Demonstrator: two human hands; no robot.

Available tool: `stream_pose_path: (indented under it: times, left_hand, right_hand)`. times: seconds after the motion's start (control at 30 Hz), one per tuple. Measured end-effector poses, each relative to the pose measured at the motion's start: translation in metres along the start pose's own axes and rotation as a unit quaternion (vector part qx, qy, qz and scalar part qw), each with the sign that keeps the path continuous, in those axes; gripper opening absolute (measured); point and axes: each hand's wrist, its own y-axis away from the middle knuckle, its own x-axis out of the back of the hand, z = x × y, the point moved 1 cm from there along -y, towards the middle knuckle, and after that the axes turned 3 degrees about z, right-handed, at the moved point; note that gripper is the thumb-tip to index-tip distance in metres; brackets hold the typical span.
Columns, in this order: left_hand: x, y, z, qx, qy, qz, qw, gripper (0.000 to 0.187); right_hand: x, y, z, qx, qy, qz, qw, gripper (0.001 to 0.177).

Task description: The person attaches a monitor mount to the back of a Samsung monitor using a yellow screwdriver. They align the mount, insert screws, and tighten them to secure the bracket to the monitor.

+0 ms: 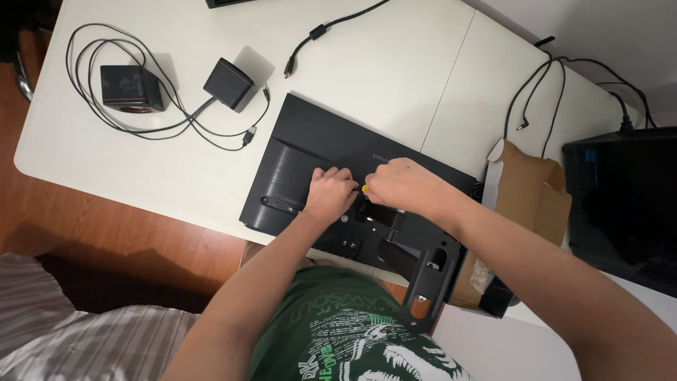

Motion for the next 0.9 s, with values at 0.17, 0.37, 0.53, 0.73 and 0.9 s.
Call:
stream_pose_path:
  times: [0.17,0.37,0.53,0.73,0.9]
  left_hand:
    - [-0.001,-0.004,0.004,-0.012,-0.042,0.011,0.999,0.008]
    - [0.001,-0.006,0.003,-0.037,-0.062,0.009,0.997,0.019]
    - [0.000,-0.006,0.002,-0.041,-0.065,0.018,0.997,0.018]
    - [0.006,-0.007,0.006,-0.046,-0.062,0.016,0.997,0.013]
    - [0.007,-0.009,0.007,-0.064,-0.052,0.043,0.996,0.012]
  right_hand:
    - [0.013,-0.005,-0.007,-0.048,0.017,-0.045,0.998,0.026]
    - [0.011,-0.002,-0.002,0.119,0.038,0.136,0.983,0.010]
    - [-0.007,-0.007,0.004,0.112,0.114,0.088,0.983,0.010]
    - [-0.015,-0.008,0.004,0.045,0.086,0.050,0.994,0.015]
    - [-0.007,-0.003,0.003,0.016,0.067,0.129,0.989,0.016]
